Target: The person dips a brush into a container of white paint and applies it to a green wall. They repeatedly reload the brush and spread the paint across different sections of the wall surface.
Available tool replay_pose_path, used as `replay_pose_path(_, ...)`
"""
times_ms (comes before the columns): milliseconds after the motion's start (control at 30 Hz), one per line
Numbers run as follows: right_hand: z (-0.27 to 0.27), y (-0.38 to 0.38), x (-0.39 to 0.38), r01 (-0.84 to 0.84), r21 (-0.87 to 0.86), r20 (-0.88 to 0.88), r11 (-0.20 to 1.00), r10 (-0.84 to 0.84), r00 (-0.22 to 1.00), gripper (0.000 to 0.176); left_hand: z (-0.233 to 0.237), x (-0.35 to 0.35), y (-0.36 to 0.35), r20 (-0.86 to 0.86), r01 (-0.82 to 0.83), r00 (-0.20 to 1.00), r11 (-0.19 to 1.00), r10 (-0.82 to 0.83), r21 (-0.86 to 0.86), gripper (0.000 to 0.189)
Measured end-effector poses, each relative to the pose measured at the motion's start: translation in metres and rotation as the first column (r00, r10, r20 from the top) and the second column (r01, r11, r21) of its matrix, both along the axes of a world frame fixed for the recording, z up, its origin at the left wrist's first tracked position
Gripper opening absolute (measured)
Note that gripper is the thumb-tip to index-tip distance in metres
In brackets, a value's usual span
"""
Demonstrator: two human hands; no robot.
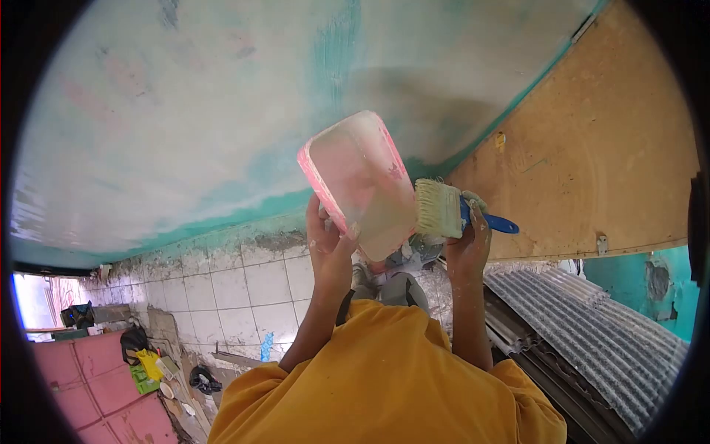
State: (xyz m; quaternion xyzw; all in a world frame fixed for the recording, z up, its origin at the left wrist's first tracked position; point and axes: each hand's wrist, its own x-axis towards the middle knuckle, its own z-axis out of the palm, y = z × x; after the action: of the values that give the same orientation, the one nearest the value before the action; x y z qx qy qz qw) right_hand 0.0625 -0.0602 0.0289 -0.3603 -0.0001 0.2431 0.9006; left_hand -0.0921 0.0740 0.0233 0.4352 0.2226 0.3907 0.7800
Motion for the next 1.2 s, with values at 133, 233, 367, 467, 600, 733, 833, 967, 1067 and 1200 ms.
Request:
replay_pose_path(133, 0.003, -0.020, -0.002, 0.045, -0.252, 0.415, 0.967, 0.066, 0.908, 0.022, 0.008, 0.006, -0.008, 0.042, -0.056, 0.998, 0.998, 0.054, 0.040, 0.085)
replay_pose_path(233, 0.035, -0.026, -0.010, 0.102, -0.422, 0.563, 0.901, 0.172, 0.808, 0.022, 0.011, 0.008, -0.017, 0.031, -0.073, 0.997, 0.994, 0.071, 0.081, 0.087)
replay_pose_path(367, 0.051, -0.030, -0.007, 0.199, -0.570, 0.777, 0.797, 0.445, 0.445, 0.021, 0.008, 0.009, -0.030, 0.056, -0.068, 0.997, 0.988, 0.061, 0.142, 0.092)
replay_pose_path(467, 0.050, -0.034, -0.010, 0.252, -0.572, 0.817, 0.780, 0.516, 0.258, 0.021, 0.015, 0.009, -0.045, 0.067, -0.048, 0.997, 0.994, 0.042, 0.098, 0.093)
replay_pose_path(600, 0.044, -0.046, -0.018, 0.190, -0.717, 0.688, 0.670, 0.639, 0.344, 0.020, 0.015, 0.005, -0.064, 0.054, -0.066, 0.997, 0.993, 0.060, 0.103, 0.094)
replay_pose_path(733, 0.046, -0.058, -0.019, 0.248, -0.596, 0.792, 0.764, 0.508, 0.338, 0.019, 0.012, -0.003, -0.075, 0.050, -0.115, 0.993, 0.988, 0.110, 0.106, 0.092)
replay_pose_path(833, 0.054, -0.067, -0.015, 0.189, -0.652, 0.735, 0.734, 0.551, 0.396, 0.016, 0.014, -0.009, -0.079, 0.046, -0.164, 0.986, 0.982, 0.161, 0.096, 0.089)
replay_pose_path(967, 0.046, -0.069, -0.018, 0.127, -0.620, 0.712, 0.774, 0.486, 0.507, 0.016, 0.012, -0.022, -0.086, 0.029, -0.240, 0.971, 0.969, 0.239, 0.051, 0.087)
replay_pose_path(1067, 0.039, -0.060, -0.015, 0.134, -0.540, 0.744, 0.831, 0.397, 0.538, 0.014, 0.013, -0.030, -0.082, 0.045, -0.248, 0.968, 0.969, 0.248, -0.003, 0.088)
replay_pose_path(1200, 0.023, -0.046, -0.012, 0.068, -0.463, 0.640, 0.884, 0.280, 0.715, 0.019, 0.009, -0.038, -0.074, 0.030, -0.275, 0.961, 0.962, 0.275, -0.008, 0.088)
